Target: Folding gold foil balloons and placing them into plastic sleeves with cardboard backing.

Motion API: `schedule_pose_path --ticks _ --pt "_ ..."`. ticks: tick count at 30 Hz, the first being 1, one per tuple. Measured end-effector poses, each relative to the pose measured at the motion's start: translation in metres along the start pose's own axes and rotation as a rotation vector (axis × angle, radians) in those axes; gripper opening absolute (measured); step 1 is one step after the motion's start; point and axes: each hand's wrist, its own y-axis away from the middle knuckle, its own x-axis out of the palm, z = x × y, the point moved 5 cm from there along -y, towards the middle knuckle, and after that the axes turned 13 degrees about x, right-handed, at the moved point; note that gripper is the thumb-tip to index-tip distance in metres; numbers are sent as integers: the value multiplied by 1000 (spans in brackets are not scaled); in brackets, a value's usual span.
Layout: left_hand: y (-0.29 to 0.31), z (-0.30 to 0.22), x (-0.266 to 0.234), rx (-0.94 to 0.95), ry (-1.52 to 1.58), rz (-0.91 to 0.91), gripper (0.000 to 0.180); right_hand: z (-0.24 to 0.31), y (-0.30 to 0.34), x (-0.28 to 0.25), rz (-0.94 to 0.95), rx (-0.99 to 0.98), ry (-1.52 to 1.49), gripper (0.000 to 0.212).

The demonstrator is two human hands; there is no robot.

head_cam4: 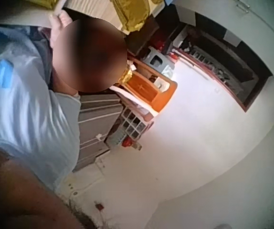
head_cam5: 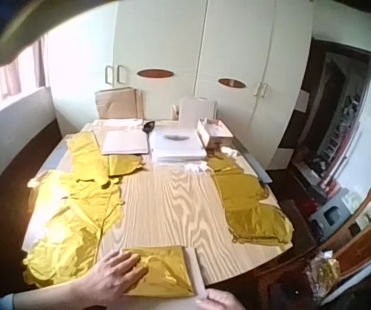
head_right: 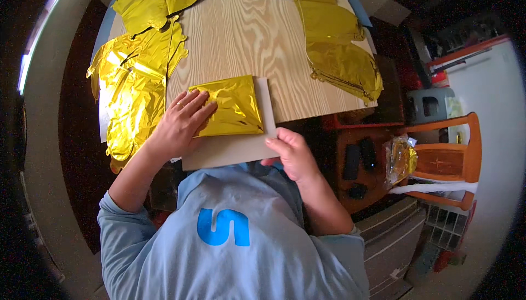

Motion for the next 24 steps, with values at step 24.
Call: schedule_pose_path --ticks 24 --pt "16 2 15 -40 -15 -189 66 138 -87 0 -83 18 1374 19"
